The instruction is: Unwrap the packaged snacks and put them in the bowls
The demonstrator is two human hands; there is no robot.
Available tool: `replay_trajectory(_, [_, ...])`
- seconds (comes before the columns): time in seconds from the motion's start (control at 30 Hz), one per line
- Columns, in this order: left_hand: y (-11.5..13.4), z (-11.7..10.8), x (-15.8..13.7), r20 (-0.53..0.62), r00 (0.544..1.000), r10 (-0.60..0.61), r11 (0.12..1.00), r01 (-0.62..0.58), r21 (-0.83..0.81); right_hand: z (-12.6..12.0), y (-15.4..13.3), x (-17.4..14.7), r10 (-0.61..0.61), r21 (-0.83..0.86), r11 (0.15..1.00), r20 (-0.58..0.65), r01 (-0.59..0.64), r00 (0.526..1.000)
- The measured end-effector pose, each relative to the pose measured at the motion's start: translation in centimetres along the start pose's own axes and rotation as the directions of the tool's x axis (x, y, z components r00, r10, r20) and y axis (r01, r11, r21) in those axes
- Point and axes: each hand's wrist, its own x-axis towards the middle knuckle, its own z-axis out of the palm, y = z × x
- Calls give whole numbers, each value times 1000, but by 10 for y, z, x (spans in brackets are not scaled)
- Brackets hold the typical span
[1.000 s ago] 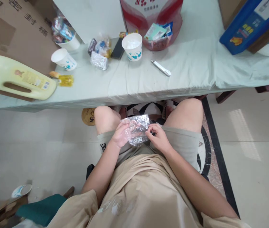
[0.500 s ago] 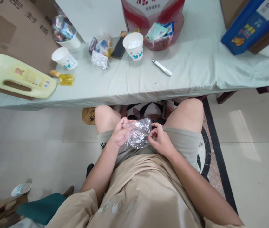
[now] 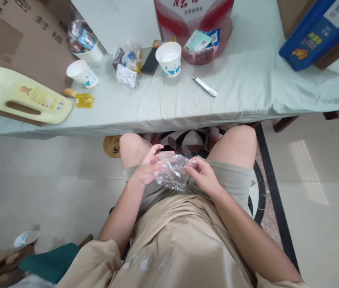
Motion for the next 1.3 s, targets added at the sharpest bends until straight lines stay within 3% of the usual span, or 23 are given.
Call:
replay_trajectory(0.1, [-7, -4, 3, -8, 990, -137, 979, 137, 151, 0, -2, -1, 8, 140, 990, -78, 3, 997])
replay_trajectory(0.2, [-19, -4, 6, -86, 989, -121, 958, 139, 250, 0, 2, -2, 58, 266, 964, -144, -18, 988])
replay_trajectory(0.33, [-27, -3, 9, -127, 992, 1, 950, 39, 311, 2, 8, -2, 127, 119, 986, -89, -116, 988])
replay_trajectory(0.5, [-27, -10, 8, -120, 990, 69, 841, 7, 540, 3, 11, -1, 239, 59, 970, -76, -235, 968])
replay_trajectory(0.7, [-23, -11, 1, -61, 998, -19, 969, 34, 246, 2, 7, -6, 178, 298, 941, -26, -162, 984])
replay_trajectory(0.83, [-16, -13, 0, -103, 994, 19, 985, -1, 171, -3, -2, -7, 117, 377, 914, 100, -146, 988])
replay_trajectory(0.93, [-13, -17, 1, -61, 998, 30, 965, -13, 260, -7, -3, -5, 45, 251, 966, 99, -69, 994])
replay_trajectory(1.0, [-15, -19, 2, -44, 998, 33, 910, -12, 414, -7, -1, -3, 69, 70, 995, 45, -72, 997])
replay_trajectory(1.07, [-18, -19, 5, -34, 998, 44, 857, -20, 515, -4, 2, -2, 125, -3, 992, -48, -125, 991])
replay_trajectory(1.2, [-24, -19, 9, -50, 994, 98, 877, -62, 477, 1, 5, 1, 246, 195, 957, -151, -215, 957])
replay_trajectory(1.3, [-25, -18, 11, -70, 986, 151, 876, -101, 472, 1, 6, 3, 279, 332, 920, -184, -207, 943])
